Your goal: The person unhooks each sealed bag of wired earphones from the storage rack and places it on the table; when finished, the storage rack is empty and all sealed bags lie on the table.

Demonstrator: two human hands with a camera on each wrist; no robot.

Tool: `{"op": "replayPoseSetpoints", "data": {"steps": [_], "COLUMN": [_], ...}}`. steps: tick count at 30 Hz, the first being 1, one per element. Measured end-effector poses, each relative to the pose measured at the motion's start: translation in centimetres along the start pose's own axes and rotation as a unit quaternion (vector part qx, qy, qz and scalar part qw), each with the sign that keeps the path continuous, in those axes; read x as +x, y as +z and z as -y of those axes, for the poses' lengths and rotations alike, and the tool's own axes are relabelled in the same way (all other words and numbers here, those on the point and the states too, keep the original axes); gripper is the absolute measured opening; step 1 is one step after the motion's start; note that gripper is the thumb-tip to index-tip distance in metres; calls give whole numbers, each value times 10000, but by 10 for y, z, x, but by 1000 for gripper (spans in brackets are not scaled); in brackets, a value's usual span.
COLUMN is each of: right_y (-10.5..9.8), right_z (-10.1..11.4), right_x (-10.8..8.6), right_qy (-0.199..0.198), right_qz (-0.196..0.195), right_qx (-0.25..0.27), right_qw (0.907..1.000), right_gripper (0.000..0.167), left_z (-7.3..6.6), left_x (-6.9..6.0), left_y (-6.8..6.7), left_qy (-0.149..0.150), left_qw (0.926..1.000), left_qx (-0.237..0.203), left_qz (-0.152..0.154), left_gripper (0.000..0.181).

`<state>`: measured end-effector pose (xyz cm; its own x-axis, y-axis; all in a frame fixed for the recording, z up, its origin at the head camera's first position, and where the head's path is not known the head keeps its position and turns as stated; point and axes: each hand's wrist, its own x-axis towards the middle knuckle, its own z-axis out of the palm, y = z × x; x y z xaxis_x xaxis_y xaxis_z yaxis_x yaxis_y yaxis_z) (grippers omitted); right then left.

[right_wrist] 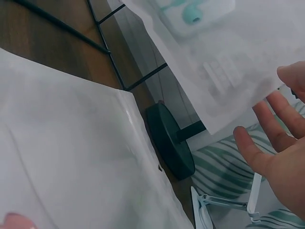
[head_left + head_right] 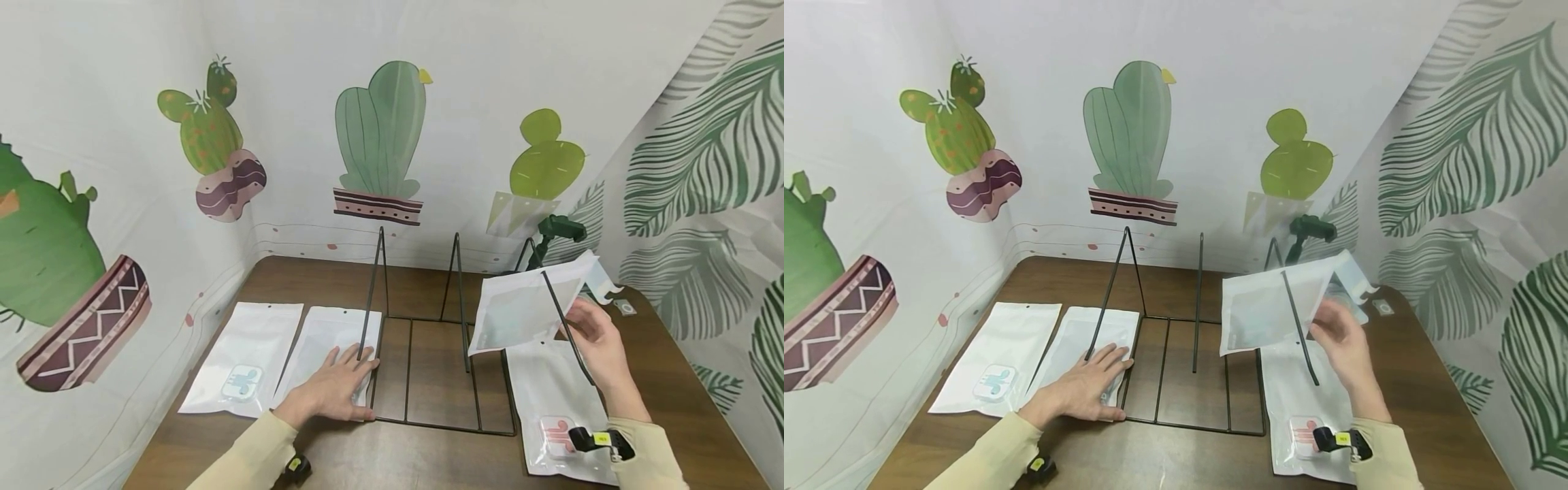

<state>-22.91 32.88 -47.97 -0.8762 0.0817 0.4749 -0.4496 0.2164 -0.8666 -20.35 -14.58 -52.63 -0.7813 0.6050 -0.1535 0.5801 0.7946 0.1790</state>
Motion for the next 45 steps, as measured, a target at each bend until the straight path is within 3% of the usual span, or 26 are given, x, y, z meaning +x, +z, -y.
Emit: {"op": "replayPoseSetpoints", "data": {"steps": [4,10,29,45], "right_y": [4,8,12,12], "right_z": [2,3,0,-1], "right_x": [2,3,4,-1], "right_qy": [86,83,171,334], "right_qz": [-29,0,188,-23], "right_qx": [-151,-837,-893,-1051], "right_qw": [9998,9965,9957,9939], "right_gripper": [49,42,34,17], "left_z": [0,0,0,-1], "left_x": [0,0,0,-1], "left_y": [1,0,0,0], "left_qy": [-19,0,-25,-60], "left_qw": [10000,10000,9999,9999], "left_qx": [-24,72,110,54], "left_qz": [21,33,72,86], "left_gripper": [99,100,101,101]}}
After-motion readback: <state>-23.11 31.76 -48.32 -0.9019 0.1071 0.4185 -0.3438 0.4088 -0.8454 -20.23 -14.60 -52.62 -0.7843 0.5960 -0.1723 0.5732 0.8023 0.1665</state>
